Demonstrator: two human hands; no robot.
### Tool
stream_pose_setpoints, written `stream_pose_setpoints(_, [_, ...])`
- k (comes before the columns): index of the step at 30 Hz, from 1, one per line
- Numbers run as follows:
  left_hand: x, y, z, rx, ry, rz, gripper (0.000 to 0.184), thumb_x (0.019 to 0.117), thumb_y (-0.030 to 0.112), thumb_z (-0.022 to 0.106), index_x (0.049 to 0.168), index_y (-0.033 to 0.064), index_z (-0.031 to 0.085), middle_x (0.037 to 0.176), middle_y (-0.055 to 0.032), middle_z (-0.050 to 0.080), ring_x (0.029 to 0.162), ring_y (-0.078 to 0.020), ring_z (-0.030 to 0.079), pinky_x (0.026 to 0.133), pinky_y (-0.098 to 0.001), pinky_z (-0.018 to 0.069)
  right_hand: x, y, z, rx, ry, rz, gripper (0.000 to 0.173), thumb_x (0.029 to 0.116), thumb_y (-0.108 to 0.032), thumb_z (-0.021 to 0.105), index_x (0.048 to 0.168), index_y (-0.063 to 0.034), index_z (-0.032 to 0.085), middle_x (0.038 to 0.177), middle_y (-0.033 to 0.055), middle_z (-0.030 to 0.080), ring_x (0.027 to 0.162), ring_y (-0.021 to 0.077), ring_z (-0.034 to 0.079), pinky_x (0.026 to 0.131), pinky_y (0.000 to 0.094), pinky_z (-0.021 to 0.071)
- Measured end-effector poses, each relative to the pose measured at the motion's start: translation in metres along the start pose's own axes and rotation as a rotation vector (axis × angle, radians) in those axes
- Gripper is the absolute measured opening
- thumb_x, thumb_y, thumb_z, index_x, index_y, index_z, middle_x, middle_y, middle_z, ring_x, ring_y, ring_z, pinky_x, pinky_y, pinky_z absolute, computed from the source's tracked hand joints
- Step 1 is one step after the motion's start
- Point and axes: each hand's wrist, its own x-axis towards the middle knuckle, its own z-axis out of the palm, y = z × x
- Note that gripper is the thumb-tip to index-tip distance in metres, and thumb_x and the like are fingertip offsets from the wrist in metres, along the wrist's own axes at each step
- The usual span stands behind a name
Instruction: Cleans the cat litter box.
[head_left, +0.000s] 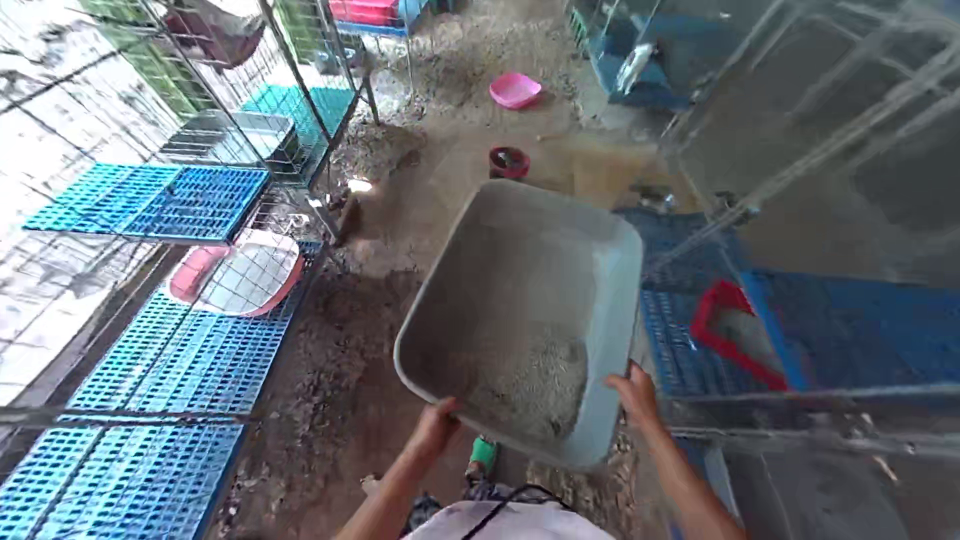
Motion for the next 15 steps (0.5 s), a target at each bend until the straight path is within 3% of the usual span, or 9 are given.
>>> stream_pose_setpoints(3, [0.053, 0.026, 0.022, -0.049, 0.056, -0.085, 0.009, 0.1008, 0.0, 0.046, 0.101, -0.0001, 0.054, 0.076, -0.0065, 0.065, 0.067, -0.013, 0.065, 0.064, -0.0288, 0.0579, 0.066, -0.038, 0.017, -0.123, -0.019, 0.055, 0.041, 0.0879, 0.009, 0.064, 0.128, 0.0138, 0.057, 0.116, 0.0326, 0.063, 0.105, 0.0403, 0.063, 0.093, 0.0576, 0.0501])
stream_pose_setpoints(6, [0.115, 0.075, -0.02, -0.121, 0.177, -0.104, 0.014, 0.1043, 0.006, 0.04, 0.104, 0.0018, 0.054, 0.078, -0.0075, 0.066, 0.067, -0.0142, 0.066, 0.064, -0.0296, 0.0582, 0.127, -0.088, 0.11, -0.213, -0.2, 0.063, 0.04, 0.0885, 0.002, 0.068, 0.127, 0.0104, 0.06, 0.111, 0.0301, 0.067, 0.102, 0.0408, 0.066, 0.091, 0.059, 0.0524])
stream_pose_setpoints(9, [0.17, 0.132, -0.037, -0.138, 0.327, -0.15, 0.019, 0.1058, 0.012, 0.037, 0.098, 0.0054, 0.053, 0.069, -0.0052, 0.061, 0.055, -0.0106, 0.059, 0.05, -0.0235, 0.0512, 0.194, -0.119, 0.197, -0.253, -0.356, 0.103, 0.041, 0.0882, 0.002, 0.069, 0.128, 0.0083, 0.061, 0.113, 0.0294, 0.067, 0.104, 0.0407, 0.067, 0.093, 0.0576, 0.0525])
stream_pose_setpoints(12, [0.228, 0.178, 0.002, -0.117, 0.313, -0.211, 0.019, 0.1045, 0.009, 0.039, 0.091, 0.0056, 0.052, 0.062, -0.0031, 0.057, 0.049, -0.0086, 0.055, 0.047, -0.0215, 0.0489, 0.26, -0.142, 0.207, -0.259, -0.323, 0.195, 0.041, 0.0895, 0.004, 0.068, 0.129, 0.0099, 0.059, 0.117, 0.0308, 0.065, 0.107, 0.0413, 0.065, 0.094, 0.0579, 0.051])
stream_pose_setpoints(15, [0.29, 0.222, 0.042, -0.108, 0.231, -0.247, 0.014, 0.1024, 0.004, 0.042, 0.092, 0.0034, 0.052, 0.065, -0.0041, 0.058, 0.054, -0.0106, 0.058, 0.053, -0.0244, 0.0523, 0.322, -0.171, 0.195, -0.286, -0.214, 0.26, 0.042, 0.0891, 0.004, 0.068, 0.129, 0.0105, 0.059, 0.115, 0.0319, 0.065, 0.105, 0.0428, 0.064, 0.093, 0.06, 0.0504])
